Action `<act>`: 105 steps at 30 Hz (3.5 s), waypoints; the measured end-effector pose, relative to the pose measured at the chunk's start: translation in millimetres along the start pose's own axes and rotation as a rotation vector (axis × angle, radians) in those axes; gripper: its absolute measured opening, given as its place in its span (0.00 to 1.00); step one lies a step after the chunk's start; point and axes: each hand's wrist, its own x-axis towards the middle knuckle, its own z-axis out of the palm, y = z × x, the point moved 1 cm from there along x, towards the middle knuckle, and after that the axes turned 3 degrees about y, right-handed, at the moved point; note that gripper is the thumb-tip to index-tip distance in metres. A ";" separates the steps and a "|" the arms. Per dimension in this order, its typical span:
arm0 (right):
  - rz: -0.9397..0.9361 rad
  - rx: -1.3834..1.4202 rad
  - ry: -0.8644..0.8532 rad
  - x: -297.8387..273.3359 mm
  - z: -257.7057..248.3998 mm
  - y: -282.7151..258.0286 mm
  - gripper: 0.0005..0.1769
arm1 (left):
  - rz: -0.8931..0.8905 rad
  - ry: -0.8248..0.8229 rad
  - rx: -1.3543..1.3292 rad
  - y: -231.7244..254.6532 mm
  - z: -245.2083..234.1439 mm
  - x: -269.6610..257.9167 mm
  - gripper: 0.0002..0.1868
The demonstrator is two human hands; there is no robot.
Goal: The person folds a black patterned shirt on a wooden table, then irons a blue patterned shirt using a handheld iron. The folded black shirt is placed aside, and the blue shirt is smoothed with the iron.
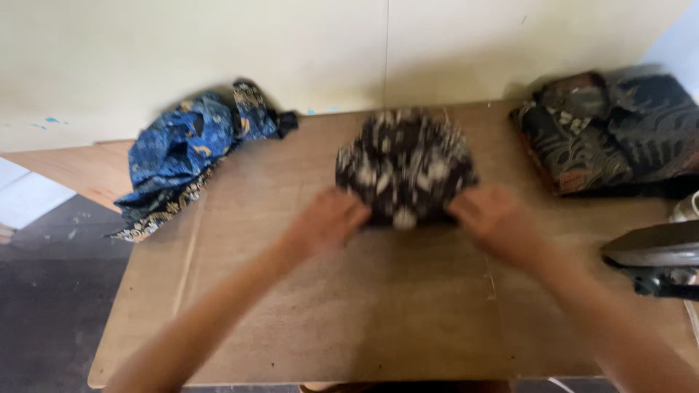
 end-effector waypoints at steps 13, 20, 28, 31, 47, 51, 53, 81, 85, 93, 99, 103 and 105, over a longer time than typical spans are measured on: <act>1.010 0.817 -0.033 -39.5 62.2 26.1 0.37 | -1.394 0.031 -1.127 -5.2 53.6 -34.4 0.39; 1.170 1.015 -0.161 -17.7 128.5 48.8 0.52 | -1.477 -0.068 -1.254 -37.9 94.9 -14.1 0.30; 1.021 0.944 -0.145 -20.0 154.4 70.2 0.31 | -1.558 -0.074 -1.179 -57.5 100.0 3.4 0.24; 1.024 0.866 -0.114 -11.1 148.7 68.6 0.30 | -1.559 -0.016 -1.146 -66.8 103.7 13.8 0.25; 1.323 1.696 0.249 20.9 109.3 44.1 0.42 | -1.298 0.443 -0.844 -57.6 128.6 15.8 0.22; 1.299 1.695 0.316 21.6 71.9 44.7 0.40 | -1.253 0.536 -1.159 -53.4 103.5 29.9 0.20; 1.201 1.573 0.405 22.5 44.8 50.8 0.39 | -1.185 0.580 -1.337 -52.2 89.9 45.6 0.20; 1.178 0.218 -0.292 -167.7 -54.2 390.5 0.36 | -0.783 0.305 -1.140 66.6 254.0 387.6 0.51; 1.252 0.541 -0.511 -209.1 -24.1 367.2 0.39 | -0.683 0.222 -1.063 98.3 265.1 350.8 0.52; 1.029 0.429 -0.466 -224.0 -9.1 355.4 0.42 | -0.293 0.040 -0.671 114.1 212.1 310.3 0.31; 0.868 0.278 -0.427 -151.2 -64.3 332.7 0.45 | -0.185 -0.017 -0.665 76.6 170.1 243.2 0.32; 0.810 0.229 -0.689 -56.9 -100.9 286.0 0.47 | -0.384 -0.097 -0.619 39.3 144.7 174.1 0.27; 0.650 0.198 -0.707 -1.8 -105.3 249.5 0.49 | -0.510 -0.075 -0.582 17.6 131.6 135.1 0.23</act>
